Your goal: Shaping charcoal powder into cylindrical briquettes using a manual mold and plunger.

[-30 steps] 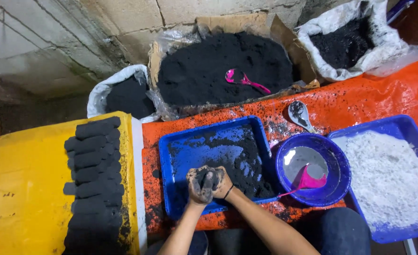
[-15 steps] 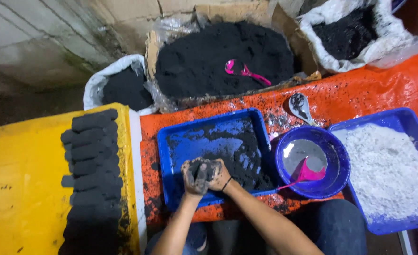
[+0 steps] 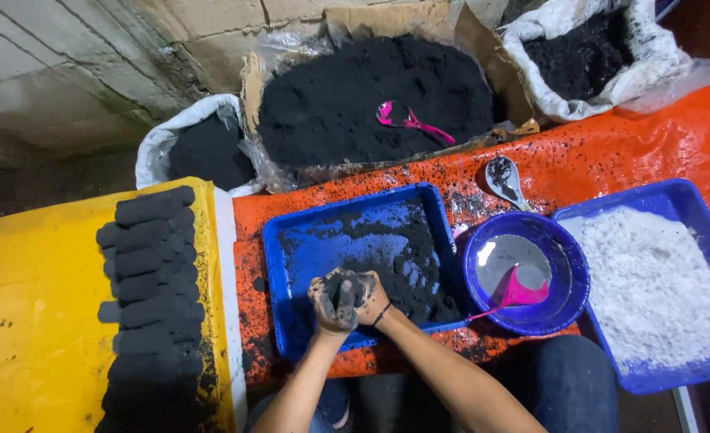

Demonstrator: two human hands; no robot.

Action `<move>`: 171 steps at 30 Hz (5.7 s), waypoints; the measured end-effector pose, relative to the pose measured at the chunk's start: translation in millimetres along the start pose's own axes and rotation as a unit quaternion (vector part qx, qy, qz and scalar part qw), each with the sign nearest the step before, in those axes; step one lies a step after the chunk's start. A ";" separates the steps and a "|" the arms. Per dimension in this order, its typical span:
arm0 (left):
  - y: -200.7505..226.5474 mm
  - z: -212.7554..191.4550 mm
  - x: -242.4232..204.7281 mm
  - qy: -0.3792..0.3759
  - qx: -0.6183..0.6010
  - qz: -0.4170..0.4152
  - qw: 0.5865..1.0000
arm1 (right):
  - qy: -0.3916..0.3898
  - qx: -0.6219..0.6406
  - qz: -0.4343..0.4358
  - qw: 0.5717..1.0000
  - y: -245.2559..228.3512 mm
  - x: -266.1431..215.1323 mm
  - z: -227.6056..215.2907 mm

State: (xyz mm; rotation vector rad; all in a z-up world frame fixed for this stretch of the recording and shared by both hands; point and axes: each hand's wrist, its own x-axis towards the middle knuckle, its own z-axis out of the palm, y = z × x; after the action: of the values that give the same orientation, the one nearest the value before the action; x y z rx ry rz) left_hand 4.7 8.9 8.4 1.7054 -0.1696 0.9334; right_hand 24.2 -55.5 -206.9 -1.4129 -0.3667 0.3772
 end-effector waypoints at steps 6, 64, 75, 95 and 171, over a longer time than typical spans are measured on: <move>7.4 6.8 5.1 0.058 0.091 -0.021 0.994 | 0.012 0.011 -0.010 1.000 8.4 -4.5 5.6; -41.4 19.1 -9.2 0.047 -0.189 -0.646 0.738 | -0.310 -0.212 -0.118 0.919 -233.4 -57.5 -41.7; -16.6 20.1 -7.4 0.058 -0.156 -0.707 0.687 | -0.322 -0.173 -0.161 0.917 -184.9 -62.3 -56.3; -35.1 17.0 -30.8 0.101 -0.182 -0.700 0.683 | -0.328 -0.153 -0.155 0.919 -199.2 -60.4 -50.3; -84.3 10.4 -67.3 0.138 -0.315 -0.645 0.683 | -0.310 -0.198 -0.101 0.924 -208.1 -37.2 -46.1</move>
State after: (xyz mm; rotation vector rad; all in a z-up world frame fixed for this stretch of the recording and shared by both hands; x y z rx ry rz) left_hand 10.5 7.5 -99.9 0.6447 0.7727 -0.0283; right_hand 20.1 -137.9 -6.9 -1.6064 -1.1501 0.6027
